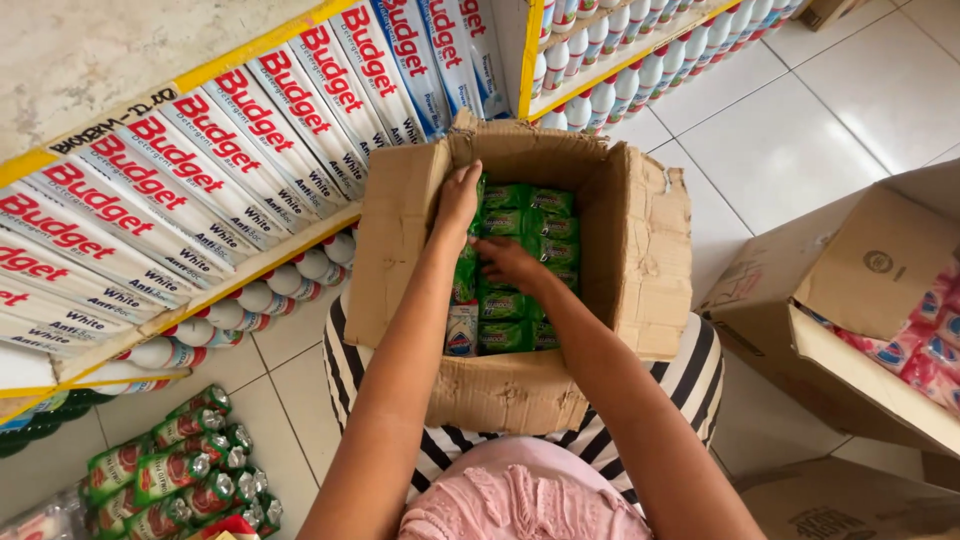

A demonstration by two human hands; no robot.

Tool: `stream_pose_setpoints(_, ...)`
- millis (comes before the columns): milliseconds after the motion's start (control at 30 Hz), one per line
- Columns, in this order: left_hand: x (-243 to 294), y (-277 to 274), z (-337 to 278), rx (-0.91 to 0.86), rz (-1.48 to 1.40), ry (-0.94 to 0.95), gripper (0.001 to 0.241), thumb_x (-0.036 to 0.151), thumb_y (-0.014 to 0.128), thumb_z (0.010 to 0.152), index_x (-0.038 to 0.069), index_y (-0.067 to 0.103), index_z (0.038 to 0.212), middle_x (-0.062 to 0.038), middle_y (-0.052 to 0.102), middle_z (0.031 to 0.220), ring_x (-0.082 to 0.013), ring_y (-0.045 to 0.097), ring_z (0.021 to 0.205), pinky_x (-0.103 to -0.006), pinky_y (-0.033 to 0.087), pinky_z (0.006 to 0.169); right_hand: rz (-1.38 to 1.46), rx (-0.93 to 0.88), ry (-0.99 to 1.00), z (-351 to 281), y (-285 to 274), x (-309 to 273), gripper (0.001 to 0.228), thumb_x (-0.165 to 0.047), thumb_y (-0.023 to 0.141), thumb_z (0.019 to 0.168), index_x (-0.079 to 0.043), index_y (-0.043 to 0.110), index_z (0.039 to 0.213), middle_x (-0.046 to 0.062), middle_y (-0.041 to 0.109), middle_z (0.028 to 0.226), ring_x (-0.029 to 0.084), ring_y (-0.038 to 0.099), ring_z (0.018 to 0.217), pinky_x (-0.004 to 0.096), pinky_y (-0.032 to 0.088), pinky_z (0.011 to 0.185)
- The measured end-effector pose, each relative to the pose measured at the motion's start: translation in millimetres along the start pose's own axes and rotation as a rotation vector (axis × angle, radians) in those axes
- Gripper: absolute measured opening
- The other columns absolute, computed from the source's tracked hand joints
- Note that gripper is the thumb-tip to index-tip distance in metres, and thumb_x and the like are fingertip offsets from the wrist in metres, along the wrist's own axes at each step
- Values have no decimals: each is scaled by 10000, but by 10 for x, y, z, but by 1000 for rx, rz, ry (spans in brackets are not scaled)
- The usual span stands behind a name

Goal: The recorder is taking detergent soap packets out of a cardboard box and placing them onto grocery store shelves.

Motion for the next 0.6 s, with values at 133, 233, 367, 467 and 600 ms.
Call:
stream_pose_setpoints(133, -605, -155, 109, -19, 148, -211, 663, 491, 560, 1050, -118, 685, 1281, -363, 673, 1273, -444, 613, 1234, -452, 496, 1025, -83, -12, -42, 116, 193, 82, 827, -518, 758, 833, -38, 505, 1457, 132, 662, 1283, 234, 610, 1002, 377, 537, 820)
stream_pose_setpoints(233, -556, -233, -115, 40, 184, -226, 777, 525, 611, 929, -29, 484, 1460, -246, 552, 1471, -330, 512, 1378, -390, 410, 1103, -75, 8, 1, 237, 240, 275, 890, -429, 804, 780, -59, 412, 1489, 138, 659, 1277, 221, 612, 1001, 383, 526, 804)
stream_pose_setpoints(367, -547, -258, -479, -27, 497, -250, 868, 522, 618, 936, -71, 350, 1511, -308, 418, 1533, -398, 411, 1438, -414, 355, 1161, -183, 63, -91, 452, 210, 572, 751, -355, 843, 811, 34, 516, 1365, 135, 654, 1131, 197, 616, 861, 371, 539, 673)
stream_pose_setpoints(467, -385, -246, -707, -38, 656, -287, 886, 486, 619, 940, -73, 289, 1543, -332, 418, 1524, -430, 419, 1430, -425, 354, 1179, -174, 59, -103, 506, 236, 755, 509, -327, 825, 852, 54, 686, 1161, 136, 710, 936, 195, 610, 709, 335, 498, 568)
stream_pose_setpoints(600, -271, -245, -759, 6, 656, -308, 872, 429, 611, 931, -73, 276, 1561, -351, 500, 1475, -466, 505, 1384, -439, 408, 1177, -57, -55, -262, 362, 304, 666, 213, -180, 796, 763, -81, 752, 946, 15, 761, 879, 128, 720, 734, 304, 623, 579)
Point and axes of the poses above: each hand's wrist, its own z-axis towards the middle knuckle, its own y-axis out of the palm, x = y × z, the point moved 4 cm from there along z, towards the middle knuckle
